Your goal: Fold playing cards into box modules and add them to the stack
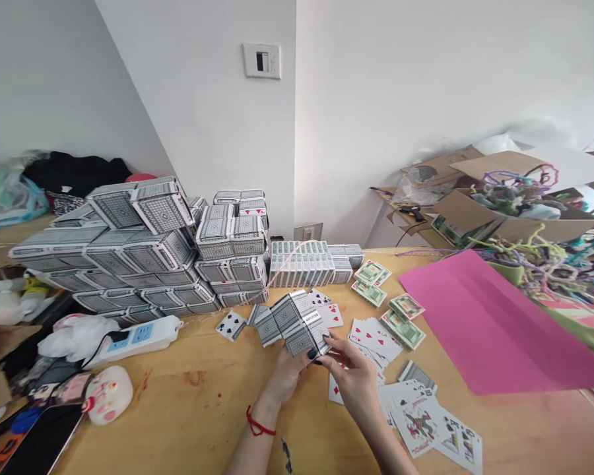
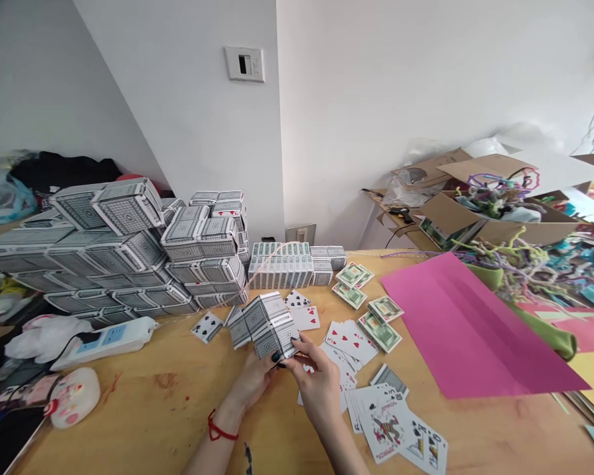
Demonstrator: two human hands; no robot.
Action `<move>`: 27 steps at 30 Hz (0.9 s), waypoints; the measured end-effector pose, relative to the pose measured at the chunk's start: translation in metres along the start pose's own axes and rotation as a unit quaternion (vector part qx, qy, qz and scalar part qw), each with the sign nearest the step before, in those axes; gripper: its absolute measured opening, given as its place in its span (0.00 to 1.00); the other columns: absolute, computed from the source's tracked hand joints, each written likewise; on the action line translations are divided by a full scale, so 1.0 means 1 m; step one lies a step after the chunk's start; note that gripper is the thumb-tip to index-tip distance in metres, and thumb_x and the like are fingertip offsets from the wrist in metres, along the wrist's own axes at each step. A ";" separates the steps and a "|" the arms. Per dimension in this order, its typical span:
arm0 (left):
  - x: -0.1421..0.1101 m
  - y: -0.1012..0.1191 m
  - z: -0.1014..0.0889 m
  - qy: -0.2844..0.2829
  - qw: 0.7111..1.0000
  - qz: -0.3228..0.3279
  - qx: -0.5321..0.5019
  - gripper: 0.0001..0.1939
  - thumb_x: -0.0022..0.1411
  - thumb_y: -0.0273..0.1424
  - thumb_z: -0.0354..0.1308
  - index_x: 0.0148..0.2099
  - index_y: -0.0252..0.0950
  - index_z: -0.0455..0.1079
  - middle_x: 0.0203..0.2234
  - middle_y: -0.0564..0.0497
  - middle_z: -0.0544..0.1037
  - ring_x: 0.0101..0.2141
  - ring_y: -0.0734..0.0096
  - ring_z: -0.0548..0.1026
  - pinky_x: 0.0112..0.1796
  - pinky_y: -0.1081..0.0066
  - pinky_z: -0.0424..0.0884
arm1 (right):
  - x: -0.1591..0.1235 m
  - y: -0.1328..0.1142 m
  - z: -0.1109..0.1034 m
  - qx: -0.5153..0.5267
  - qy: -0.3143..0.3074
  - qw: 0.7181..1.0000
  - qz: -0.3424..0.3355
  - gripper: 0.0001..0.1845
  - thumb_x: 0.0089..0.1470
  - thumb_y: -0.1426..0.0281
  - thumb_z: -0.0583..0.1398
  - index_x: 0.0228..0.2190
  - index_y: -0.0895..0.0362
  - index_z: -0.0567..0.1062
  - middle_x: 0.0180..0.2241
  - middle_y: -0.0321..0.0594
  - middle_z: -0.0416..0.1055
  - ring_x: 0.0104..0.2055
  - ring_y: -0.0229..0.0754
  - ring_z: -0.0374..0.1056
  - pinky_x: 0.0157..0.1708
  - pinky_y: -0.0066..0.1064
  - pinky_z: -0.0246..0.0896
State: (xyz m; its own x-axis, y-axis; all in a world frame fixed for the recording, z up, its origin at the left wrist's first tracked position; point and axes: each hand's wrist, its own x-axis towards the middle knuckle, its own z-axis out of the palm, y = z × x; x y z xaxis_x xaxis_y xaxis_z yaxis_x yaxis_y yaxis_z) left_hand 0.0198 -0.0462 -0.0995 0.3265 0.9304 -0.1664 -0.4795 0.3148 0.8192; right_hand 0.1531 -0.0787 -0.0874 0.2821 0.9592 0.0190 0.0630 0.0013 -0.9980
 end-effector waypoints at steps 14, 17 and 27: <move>0.000 -0.006 0.001 0.068 0.992 0.054 0.092 0.26 0.48 0.45 0.61 0.48 0.36 0.69 0.48 0.44 0.73 0.50 0.57 0.68 0.51 0.60 0.63 | 0.008 0.008 -0.008 0.101 -0.099 0.990 0.022 0.17 0.44 0.66 0.65 0.39 0.55 0.75 0.42 0.46 0.74 0.45 0.52 0.69 0.46 0.44 0.64; 0.001 -0.010 -0.002 0.105 0.990 0.065 0.067 0.26 0.47 0.44 0.62 0.47 0.35 0.69 0.46 0.43 0.74 0.49 0.56 0.69 0.50 0.59 0.64 | 0.001 0.008 -0.005 0.125 -0.121 0.984 0.030 0.21 0.47 0.65 0.63 0.45 0.53 0.71 0.47 0.46 0.70 0.49 0.51 0.65 0.50 0.45 0.60; -0.004 0.012 0.011 0.075 0.983 0.059 0.154 0.20 0.45 0.35 0.65 0.42 0.35 0.72 0.39 0.45 0.78 0.42 0.58 0.74 0.45 0.62 0.68 | 0.014 0.000 -0.013 0.097 -0.162 0.982 -0.029 0.34 0.47 0.60 0.62 0.55 0.46 0.58 0.60 0.40 0.52 0.62 0.49 0.46 0.57 0.44 0.47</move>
State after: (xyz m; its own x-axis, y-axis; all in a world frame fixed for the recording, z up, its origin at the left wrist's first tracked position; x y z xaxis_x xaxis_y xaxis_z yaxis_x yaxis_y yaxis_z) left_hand 0.0220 -0.0481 -0.0831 0.1487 0.9816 -0.1200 -0.2294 0.1523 0.9614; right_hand 0.1693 -0.0694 -0.0865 -0.0375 0.9955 0.0866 -0.1217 0.0815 -0.9892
